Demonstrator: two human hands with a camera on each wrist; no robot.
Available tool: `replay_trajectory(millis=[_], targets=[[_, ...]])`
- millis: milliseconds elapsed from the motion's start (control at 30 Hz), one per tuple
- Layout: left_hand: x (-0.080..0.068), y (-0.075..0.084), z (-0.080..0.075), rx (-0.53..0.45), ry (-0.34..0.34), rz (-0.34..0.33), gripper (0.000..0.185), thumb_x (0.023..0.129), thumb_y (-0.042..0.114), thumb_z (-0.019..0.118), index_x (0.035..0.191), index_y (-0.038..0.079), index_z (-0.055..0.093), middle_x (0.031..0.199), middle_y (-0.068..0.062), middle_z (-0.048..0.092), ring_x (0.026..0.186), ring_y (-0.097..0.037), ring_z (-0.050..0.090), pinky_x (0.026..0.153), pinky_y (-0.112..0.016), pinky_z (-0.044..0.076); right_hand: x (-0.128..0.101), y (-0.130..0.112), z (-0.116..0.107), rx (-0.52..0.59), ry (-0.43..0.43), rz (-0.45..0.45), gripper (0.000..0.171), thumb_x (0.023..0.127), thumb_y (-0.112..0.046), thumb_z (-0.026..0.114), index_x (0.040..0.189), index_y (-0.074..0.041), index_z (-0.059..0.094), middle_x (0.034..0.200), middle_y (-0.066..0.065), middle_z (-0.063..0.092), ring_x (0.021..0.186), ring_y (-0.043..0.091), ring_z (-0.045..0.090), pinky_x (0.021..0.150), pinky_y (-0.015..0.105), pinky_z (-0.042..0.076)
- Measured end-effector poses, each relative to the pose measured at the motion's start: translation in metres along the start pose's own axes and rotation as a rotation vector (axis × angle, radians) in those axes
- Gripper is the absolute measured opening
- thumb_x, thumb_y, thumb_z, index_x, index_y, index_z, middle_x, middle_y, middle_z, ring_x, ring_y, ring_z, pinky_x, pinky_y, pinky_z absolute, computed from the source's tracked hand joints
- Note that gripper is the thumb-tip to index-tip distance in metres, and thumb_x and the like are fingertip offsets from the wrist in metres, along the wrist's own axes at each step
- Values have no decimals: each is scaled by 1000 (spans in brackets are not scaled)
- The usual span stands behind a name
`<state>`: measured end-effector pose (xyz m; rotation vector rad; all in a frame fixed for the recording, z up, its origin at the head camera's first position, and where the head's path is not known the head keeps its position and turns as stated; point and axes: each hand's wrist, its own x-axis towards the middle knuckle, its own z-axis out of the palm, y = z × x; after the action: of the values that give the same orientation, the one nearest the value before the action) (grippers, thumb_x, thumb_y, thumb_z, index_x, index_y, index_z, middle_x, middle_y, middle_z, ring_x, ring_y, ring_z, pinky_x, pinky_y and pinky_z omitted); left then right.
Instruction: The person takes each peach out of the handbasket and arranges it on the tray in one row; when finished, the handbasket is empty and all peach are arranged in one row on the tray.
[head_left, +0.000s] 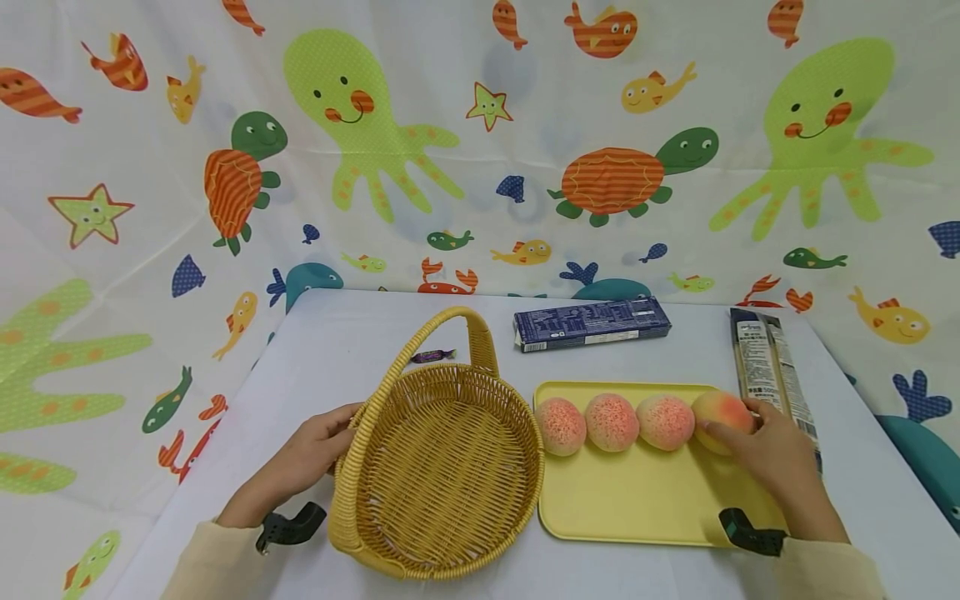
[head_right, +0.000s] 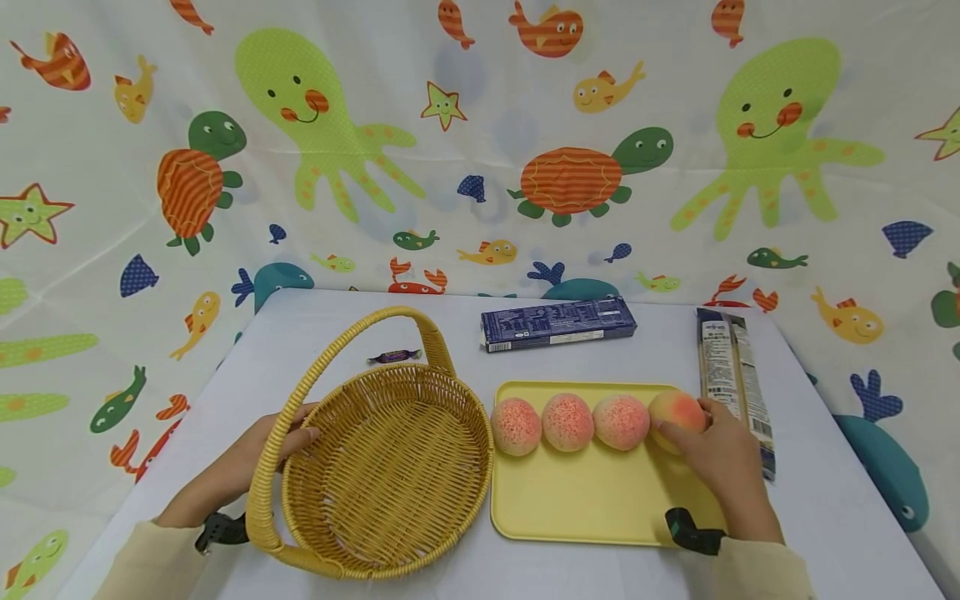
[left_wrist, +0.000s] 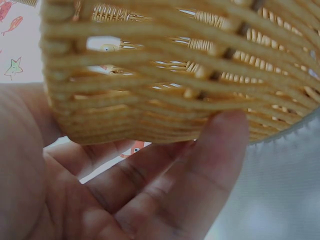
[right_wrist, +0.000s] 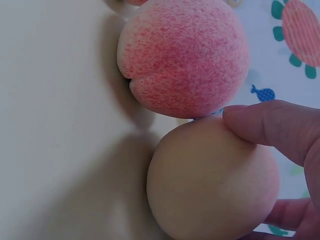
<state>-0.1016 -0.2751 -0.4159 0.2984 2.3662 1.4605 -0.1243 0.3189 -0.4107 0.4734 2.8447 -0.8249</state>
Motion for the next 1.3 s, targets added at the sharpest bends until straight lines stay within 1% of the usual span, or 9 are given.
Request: replay_trajectory(millis=[200, 367, 500, 633, 833, 1067, 1300], targets=[[0, 0, 0, 0, 2, -6, 51, 114, 30, 46, 157, 3, 43, 114, -23, 69, 80, -20, 70, 64, -37, 61, -1, -1, -2, -12, -18, -4, 104, 95, -60, 68, 153, 16, 29, 138, 45, 48, 116, 54, 54, 92, 62, 49], [0, 0, 0, -3, 1, -5, 51, 114, 29, 46, 158, 4, 43, 112, -23, 70, 78, -20, 70, 63, -37, 60, -2, -1, -2, -19, -20, -13, 105, 94, -59, 69, 153, 17, 28, 137, 46, 48, 115, 54, 55, 93, 62, 49], [0, 0, -1, 2, 4, -5, 51, 114, 30, 46, 158, 4, 43, 113, -22, 69, 79, -20, 70, 63, -36, 60, -2, -1, -1, -23, -18, -11, 105, 94, -60, 69, 153, 17, 28, 137, 46, 48, 115, 54, 55, 93, 62, 49], [0, -1, -1, 7, 5, -3, 51, 114, 30, 46, 158, 4, 43, 114, -22, 69, 79, -20, 69, 63, -36, 60, -2, -1, -1, -26, -23, -5, 107, 94, -61, 68, 154, 17, 27, 140, 46, 45, 118, 55, 53, 96, 64, 48], [0, -1, -1, -16, -6, -2, 50, 114, 28, 46, 158, 4, 43, 113, -23, 70, 80, -20, 70, 64, -37, 61, -3, -3, -3, -22, -46, 3, 110, 95, -64, 67, 155, 18, 23, 147, 46, 37, 127, 58, 47, 103, 67, 43], [0, 0, 0, -13, -6, 4, 51, 114, 29, 46, 158, 3, 42, 115, -24, 69, 80, -20, 71, 64, -37, 61, -5, -4, -3, -24, -43, -4, 109, 95, -62, 67, 154, 19, 24, 148, 46, 36, 128, 59, 45, 104, 68, 43], [1, -1, 0, -5, 1, -6, 51, 114, 29, 47, 157, 3, 43, 117, -24, 69, 81, -20, 71, 64, -37, 61, -5, -4, -4, -31, -48, -21, 108, 96, -61, 66, 154, 19, 23, 148, 46, 35, 129, 60, 45, 103, 68, 43]])
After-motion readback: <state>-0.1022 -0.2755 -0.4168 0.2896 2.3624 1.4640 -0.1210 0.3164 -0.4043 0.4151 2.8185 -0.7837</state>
